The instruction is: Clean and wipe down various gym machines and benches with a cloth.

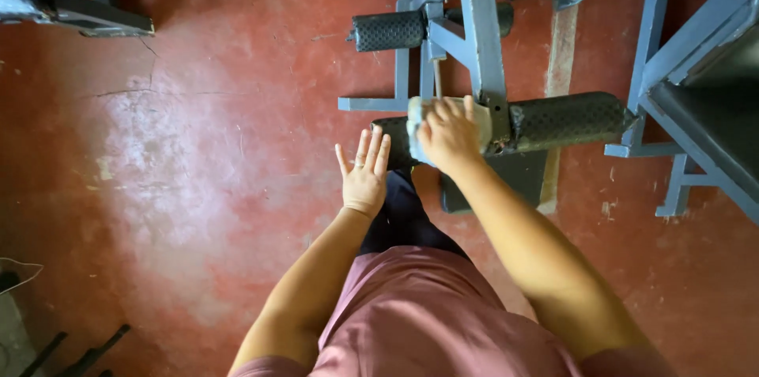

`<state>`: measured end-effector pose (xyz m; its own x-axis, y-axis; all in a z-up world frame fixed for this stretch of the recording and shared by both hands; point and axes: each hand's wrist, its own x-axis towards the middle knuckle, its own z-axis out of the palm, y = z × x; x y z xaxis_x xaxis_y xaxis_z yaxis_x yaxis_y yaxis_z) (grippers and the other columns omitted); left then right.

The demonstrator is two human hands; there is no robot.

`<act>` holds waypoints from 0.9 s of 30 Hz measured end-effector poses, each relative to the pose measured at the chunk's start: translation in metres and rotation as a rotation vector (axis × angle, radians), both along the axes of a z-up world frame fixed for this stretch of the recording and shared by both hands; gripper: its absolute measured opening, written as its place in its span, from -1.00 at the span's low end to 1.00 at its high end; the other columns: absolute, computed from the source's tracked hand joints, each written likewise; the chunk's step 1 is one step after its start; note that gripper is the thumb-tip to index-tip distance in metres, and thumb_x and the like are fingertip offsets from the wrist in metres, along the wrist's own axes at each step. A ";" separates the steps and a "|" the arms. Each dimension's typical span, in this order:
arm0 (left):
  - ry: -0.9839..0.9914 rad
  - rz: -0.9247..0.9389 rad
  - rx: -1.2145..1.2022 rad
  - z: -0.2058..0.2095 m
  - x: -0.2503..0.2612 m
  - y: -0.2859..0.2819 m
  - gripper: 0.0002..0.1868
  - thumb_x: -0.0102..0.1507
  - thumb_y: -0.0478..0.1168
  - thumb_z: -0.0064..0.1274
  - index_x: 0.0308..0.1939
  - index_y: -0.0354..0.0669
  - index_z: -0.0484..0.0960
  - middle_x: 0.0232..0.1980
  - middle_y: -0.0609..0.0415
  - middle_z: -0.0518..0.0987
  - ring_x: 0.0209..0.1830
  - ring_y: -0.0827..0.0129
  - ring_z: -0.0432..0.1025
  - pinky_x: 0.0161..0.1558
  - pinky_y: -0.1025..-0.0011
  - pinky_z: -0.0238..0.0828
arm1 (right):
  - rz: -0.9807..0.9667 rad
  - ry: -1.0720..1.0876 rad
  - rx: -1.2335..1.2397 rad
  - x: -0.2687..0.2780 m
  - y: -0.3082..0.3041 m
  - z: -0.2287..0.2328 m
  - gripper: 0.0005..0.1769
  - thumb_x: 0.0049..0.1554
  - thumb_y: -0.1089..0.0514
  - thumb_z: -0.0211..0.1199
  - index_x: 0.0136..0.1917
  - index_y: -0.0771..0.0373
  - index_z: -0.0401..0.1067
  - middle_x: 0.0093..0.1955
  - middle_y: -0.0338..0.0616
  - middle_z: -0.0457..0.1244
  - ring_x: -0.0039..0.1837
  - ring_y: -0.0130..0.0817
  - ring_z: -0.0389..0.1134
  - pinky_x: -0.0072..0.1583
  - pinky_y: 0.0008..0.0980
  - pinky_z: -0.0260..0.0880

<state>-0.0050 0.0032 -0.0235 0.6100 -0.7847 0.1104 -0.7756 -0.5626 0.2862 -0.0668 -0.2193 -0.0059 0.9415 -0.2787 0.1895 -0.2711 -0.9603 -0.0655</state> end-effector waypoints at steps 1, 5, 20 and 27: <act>0.004 -0.040 0.029 0.003 0.001 0.004 -0.10 0.21 -0.11 0.17 0.59 -0.03 0.11 0.68 0.04 0.04 0.68 0.12 -0.13 0.44 -0.52 -0.36 | 0.011 0.002 0.038 0.003 0.011 0.010 -0.62 0.20 -0.03 0.08 0.20 0.12 0.50 0.30 -0.09 0.33 0.40 -0.10 0.30 0.47 0.22 -0.02; 0.017 -0.186 0.076 0.009 -0.010 0.032 -0.21 0.33 -0.13 -0.01 0.62 0.09 0.04 0.70 0.17 0.00 0.69 0.23 -0.15 0.48 -0.41 -0.31 | 0.071 0.041 0.058 -0.027 0.036 0.046 -0.36 0.17 0.00 0.09 0.51 0.12 0.29 0.58 -0.09 0.13 0.60 -0.11 0.06 0.56 0.11 -0.21; 0.005 -0.217 0.115 0.013 -0.020 0.036 -0.29 0.34 -0.28 -0.20 0.60 -0.04 0.09 0.70 0.05 -0.02 0.69 0.14 -0.16 0.51 -0.27 -0.25 | 0.081 -0.258 0.077 0.011 0.028 -0.002 -0.78 0.17 -0.01 0.32 0.04 0.09 0.56 0.12 -0.09 0.36 0.21 0.05 0.35 0.23 0.15 0.28; -0.025 -0.230 0.092 0.014 -0.018 0.039 -0.26 0.30 -0.33 -0.20 0.61 -0.02 0.09 0.70 0.06 -0.02 0.69 0.18 -0.14 0.52 -0.23 -0.23 | 0.000 -0.197 -0.204 -0.002 -0.026 -0.016 -0.87 0.08 0.00 0.21 -0.16 -0.01 0.54 -0.06 -0.32 0.36 0.13 -0.25 0.41 0.24 -0.07 0.28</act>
<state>-0.0225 0.0424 -0.0095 0.4117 -0.9102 0.0446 -0.8927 -0.3929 0.2207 -0.0688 -0.2452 -0.0221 0.8811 -0.2159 0.4208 -0.2723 -0.9590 0.0782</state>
